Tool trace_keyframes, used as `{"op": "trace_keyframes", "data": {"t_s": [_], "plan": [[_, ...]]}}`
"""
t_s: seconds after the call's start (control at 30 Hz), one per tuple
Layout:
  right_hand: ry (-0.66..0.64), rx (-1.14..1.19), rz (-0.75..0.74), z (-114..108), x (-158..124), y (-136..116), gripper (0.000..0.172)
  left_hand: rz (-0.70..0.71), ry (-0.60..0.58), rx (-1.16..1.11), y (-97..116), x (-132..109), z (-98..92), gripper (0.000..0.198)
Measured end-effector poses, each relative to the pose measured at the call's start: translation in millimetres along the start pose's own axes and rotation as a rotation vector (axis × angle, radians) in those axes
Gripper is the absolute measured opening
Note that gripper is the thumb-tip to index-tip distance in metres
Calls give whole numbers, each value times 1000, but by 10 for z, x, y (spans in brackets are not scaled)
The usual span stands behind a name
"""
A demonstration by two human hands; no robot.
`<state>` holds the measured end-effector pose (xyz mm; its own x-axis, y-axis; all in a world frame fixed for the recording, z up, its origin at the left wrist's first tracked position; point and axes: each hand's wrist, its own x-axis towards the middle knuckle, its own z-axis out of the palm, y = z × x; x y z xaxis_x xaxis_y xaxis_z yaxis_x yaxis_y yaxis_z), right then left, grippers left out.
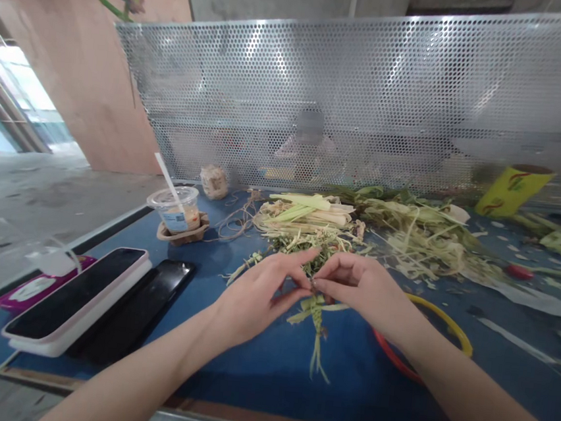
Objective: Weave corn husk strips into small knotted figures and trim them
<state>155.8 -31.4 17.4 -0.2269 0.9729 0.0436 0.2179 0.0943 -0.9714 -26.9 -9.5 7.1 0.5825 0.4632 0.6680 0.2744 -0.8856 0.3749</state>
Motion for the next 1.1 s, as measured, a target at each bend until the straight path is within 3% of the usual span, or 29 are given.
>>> {"op": "trace_keyframes", "data": {"t_s": [0.23,0.43,0.53,0.77,0.87,1.1], "plan": [[-16,44,-37,11,6,7,13,326,12,264,-42,13,-5,29],[-13,105,-63,16,10,6,11,586,72,548,66,58,-102,10],[-19,104,-81,12,-4,-3,10,631,55,665,98,50,-127,12],[-4,115,-109,26,-22,-52,10,796,140,795,-4,26,-118,14],[19,96,-141,61,-33,-68,7,776,129,842,11,54,-147,14],[115,-129,-335,167,-125,-45,24,737,199,875,50,85,-182,9]]}}
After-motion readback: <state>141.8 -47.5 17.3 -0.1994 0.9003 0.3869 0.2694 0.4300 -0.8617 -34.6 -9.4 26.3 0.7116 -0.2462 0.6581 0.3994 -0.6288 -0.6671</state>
